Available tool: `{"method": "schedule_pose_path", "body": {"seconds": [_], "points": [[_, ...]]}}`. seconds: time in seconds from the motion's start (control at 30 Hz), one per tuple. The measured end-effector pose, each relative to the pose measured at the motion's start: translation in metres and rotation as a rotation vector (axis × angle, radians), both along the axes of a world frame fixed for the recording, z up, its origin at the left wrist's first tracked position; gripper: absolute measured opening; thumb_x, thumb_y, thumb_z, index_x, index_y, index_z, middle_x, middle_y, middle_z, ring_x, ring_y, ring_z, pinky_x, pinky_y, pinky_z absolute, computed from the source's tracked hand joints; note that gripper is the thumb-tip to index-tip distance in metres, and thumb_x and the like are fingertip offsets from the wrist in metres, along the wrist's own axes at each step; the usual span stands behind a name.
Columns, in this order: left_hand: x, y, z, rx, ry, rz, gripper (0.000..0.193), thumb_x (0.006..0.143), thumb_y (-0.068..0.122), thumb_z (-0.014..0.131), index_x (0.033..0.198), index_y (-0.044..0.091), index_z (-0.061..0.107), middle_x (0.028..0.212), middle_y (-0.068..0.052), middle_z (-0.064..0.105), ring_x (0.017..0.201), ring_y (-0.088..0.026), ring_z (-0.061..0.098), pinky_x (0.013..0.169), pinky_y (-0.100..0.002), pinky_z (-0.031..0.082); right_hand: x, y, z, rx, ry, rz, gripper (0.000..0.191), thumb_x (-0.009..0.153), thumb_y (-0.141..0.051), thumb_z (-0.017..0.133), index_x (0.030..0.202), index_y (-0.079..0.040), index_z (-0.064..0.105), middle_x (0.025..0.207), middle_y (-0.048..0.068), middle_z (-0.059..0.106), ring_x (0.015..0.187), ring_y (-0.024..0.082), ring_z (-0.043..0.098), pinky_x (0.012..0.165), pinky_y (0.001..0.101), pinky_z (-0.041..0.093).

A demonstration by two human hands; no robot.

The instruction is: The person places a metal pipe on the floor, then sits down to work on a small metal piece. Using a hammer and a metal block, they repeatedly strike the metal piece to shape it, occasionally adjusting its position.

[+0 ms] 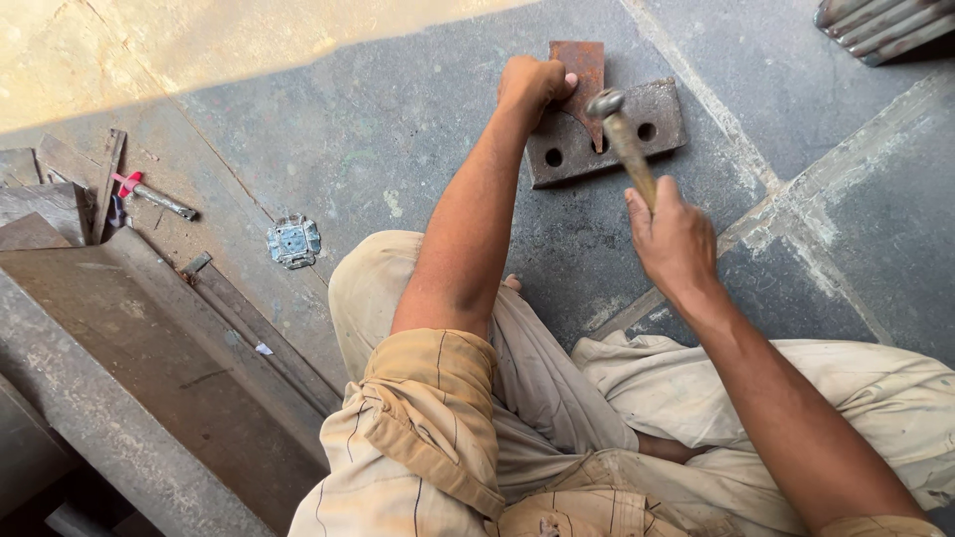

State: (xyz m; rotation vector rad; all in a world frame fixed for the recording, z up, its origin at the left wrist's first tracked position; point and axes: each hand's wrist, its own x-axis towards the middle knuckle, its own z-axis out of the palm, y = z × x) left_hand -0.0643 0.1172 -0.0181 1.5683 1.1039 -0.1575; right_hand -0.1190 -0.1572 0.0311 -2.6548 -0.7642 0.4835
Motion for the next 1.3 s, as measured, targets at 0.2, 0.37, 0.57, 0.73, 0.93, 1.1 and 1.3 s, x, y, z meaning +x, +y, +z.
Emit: {"method": "schedule_pose_path", "body": {"seconds": [0.2,0.37,0.57,0.73,0.93,1.1,1.3], "points": [[-0.003,-0.003,0.015,-0.265,-0.457,0.107,0.025,0.075,0.002,0.077,0.086,0.007,0.055,0.081,-0.014,0.072,0.073,-0.024,0.075,0.067,-0.038,0.065,0.012,-0.028,-0.005,0.095,0.258,-0.309,0.039,0.108,-0.044,0.054,0.092,-0.009,0.06,0.062,0.002,0.055,0.049,0.012,0.052,0.043,0.0322,0.04],[-0.004,-0.01,0.061,0.07,-0.864,-0.189,0.027,0.078,-0.005,0.076,0.091,0.005,0.055,0.083,-0.007,0.062,0.08,-0.018,0.062,0.07,-0.034,0.053,0.003,-0.089,-0.022,0.353,0.473,-0.527,0.043,0.104,-0.042,0.059,0.086,-0.004,0.057,0.06,0.005,0.049,0.046,0.015,0.046,0.04,0.0344,0.04],[-0.068,-0.05,0.085,0.971,-0.508,-0.87,0.014,0.084,0.017,0.075,0.094,0.01,0.068,0.107,-0.01,0.066,0.105,-0.033,0.064,0.082,-0.045,0.057,0.029,-0.099,-0.057,0.479,0.481,-0.584,0.049,0.105,-0.042,0.061,0.089,0.004,0.061,0.059,0.009,0.049,0.045,0.02,0.046,0.04,0.0388,0.038],[-0.095,-0.076,0.071,1.173,-0.096,-1.234,0.045,0.083,0.033,0.075,0.122,0.011,0.067,0.13,-0.011,0.06,0.118,-0.025,0.058,0.096,-0.039,0.052,0.051,-0.064,-0.053,0.461,0.383,-0.497,0.049,0.105,-0.042,0.06,0.089,0.004,0.061,0.061,0.01,0.05,0.048,0.021,0.047,0.042,0.0392,0.039],[-0.094,-0.096,0.077,1.167,0.039,-1.144,0.044,0.08,0.017,0.071,0.124,0.01,0.069,0.129,-0.014,0.061,0.119,-0.026,0.06,0.094,-0.041,0.051,0.055,-0.047,-0.026,0.459,0.347,-0.446,0.049,0.105,-0.042,0.059,0.089,0.004,0.062,0.064,0.01,0.052,0.051,0.021,0.049,0.044,0.0396,0.04],[-0.095,-0.106,0.083,0.968,-0.005,-0.855,0.058,0.08,0.035,0.076,0.13,0.005,0.065,0.127,-0.02,0.062,0.121,-0.034,0.06,0.095,-0.049,0.049,0.063,-0.049,-0.037,0.471,0.314,-0.408,0.049,0.105,-0.043,0.059,0.089,0.004,0.063,0.066,0.01,0.053,0.054,0.022,0.05,0.047,0.0399,0.041],[-0.078,-0.095,0.078,0.829,0.127,-0.732,0.083,0.083,0.052,0.076,0.139,-0.005,0.054,0.14,-0.035,0.05,0.122,-0.045,0.056,0.096,-0.056,0.047,0.086,-0.022,-0.058,0.48,0.301,-0.316,0.049,0.105,-0.043,0.058,0.089,0.003,0.063,0.069,0.011,0.055,0.058,0.022,0.051,0.049,0.0403,0.042]]}}
